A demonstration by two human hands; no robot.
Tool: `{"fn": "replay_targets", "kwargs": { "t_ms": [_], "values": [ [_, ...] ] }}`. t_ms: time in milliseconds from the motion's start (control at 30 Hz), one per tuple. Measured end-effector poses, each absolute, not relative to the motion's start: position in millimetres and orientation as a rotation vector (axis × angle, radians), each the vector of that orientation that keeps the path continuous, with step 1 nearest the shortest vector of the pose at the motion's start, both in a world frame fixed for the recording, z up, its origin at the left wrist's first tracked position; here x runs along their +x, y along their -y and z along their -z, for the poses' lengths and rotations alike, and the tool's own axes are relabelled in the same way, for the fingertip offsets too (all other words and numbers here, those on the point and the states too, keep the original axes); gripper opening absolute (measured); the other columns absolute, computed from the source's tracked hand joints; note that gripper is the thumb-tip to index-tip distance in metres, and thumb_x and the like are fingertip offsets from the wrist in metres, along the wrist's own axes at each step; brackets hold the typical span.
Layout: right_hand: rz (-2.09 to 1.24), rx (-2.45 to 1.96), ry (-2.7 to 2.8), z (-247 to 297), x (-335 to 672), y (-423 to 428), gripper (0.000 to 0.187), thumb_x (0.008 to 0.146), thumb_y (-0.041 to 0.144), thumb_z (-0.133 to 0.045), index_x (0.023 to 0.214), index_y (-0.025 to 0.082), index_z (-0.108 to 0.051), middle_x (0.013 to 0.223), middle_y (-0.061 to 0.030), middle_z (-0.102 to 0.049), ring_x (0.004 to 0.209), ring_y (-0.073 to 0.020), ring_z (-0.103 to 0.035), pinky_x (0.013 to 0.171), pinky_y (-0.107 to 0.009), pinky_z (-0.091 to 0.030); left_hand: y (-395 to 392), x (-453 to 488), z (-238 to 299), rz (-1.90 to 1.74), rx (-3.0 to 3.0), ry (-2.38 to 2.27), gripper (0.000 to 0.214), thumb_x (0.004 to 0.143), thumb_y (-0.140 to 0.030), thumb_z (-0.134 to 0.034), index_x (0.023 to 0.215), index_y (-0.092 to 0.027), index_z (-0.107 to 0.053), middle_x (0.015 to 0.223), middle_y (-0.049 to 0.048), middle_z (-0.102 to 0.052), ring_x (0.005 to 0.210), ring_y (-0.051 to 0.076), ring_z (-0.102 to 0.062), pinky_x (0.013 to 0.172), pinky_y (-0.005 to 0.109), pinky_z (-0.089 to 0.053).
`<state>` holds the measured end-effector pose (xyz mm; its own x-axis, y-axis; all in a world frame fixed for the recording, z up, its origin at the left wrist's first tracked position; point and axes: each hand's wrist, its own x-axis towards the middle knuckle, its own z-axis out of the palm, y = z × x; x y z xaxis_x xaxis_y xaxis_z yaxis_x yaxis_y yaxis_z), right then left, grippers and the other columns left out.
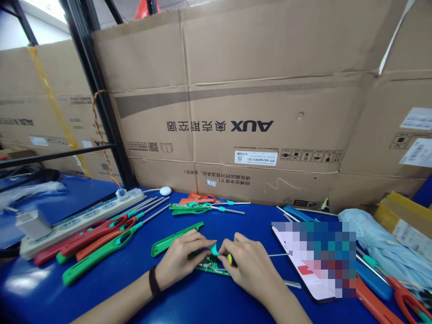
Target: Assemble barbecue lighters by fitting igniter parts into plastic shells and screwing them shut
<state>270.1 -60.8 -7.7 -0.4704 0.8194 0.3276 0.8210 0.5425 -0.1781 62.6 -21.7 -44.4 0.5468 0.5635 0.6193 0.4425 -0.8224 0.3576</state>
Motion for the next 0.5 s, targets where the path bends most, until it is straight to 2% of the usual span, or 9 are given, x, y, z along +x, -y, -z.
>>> {"fn": "replay_targets", "kwargs": {
  "t_ms": [67,167,333,433,500],
  "values": [
    [0.014,-1.358,2.402,7.4,269.6,61.5,0.003,0.084,0.025,-0.060,0.082,0.025,-0.062,0.074,0.0011,-0.064,0.073,-0.0184,-0.062,0.060,-0.025,-0.044,22.3,62.9,44.6,-1.127,2.640,-0.822,0.021,0.089,-0.023,-0.056,0.107,-0.020,-0.067,0.086,0.0045,-0.068,0.076,0.017,-0.060,0.070,0.027,-0.050],
    [-0.013,-1.340,2.426,8.4,269.1,61.8,0.005,0.084,0.030,-0.062,0.082,0.025,-0.062,0.079,0.0008,-0.069,0.080,-0.0206,-0.063,0.068,-0.028,-0.047,23.8,63.2,44.4,-1.101,2.677,-0.735,0.021,0.090,-0.023,-0.056,0.107,-0.020,-0.067,0.084,0.0045,-0.068,0.076,0.016,-0.059,0.070,0.027,-0.049],
    [-0.011,-1.319,2.493,10.4,270.8,59.3,0.012,0.088,0.019,-0.053,0.082,0.024,-0.062,0.074,0.0014,-0.068,0.072,-0.0181,-0.064,0.083,-0.033,-0.047,25.7,63.1,43.2,-1.093,2.656,-0.733,0.023,0.091,-0.022,-0.054,0.111,-0.021,-0.064,0.091,0.0044,-0.068,0.080,0.016,-0.059,0.073,0.028,-0.048],
    [0.005,-1.373,2.485,9.1,275.1,58.1,0.013,0.087,0.016,-0.053,0.081,0.023,-0.063,0.073,0.0006,-0.068,0.074,-0.0193,-0.065,0.087,-0.035,-0.046,28.4,62.9,39.7,-1.059,2.580,-0.826,0.035,0.088,-0.025,-0.059,0.122,-0.022,-0.054,0.096,0.0031,-0.068,0.082,0.016,-0.059,0.078,0.029,-0.048],
    [-0.004,-1.418,2.480,6.8,277.9,58.4,0.014,0.087,0.018,-0.053,0.080,0.023,-0.063,0.071,0.0004,-0.067,0.072,-0.0194,-0.065,0.087,-0.036,-0.046,31.0,63.1,36.8,-1.020,2.522,-0.881,0.044,0.082,-0.030,-0.066,0.122,-0.021,-0.051,0.097,0.0030,-0.067,0.083,0.017,-0.059,0.078,0.029,-0.048]
  ]
}}
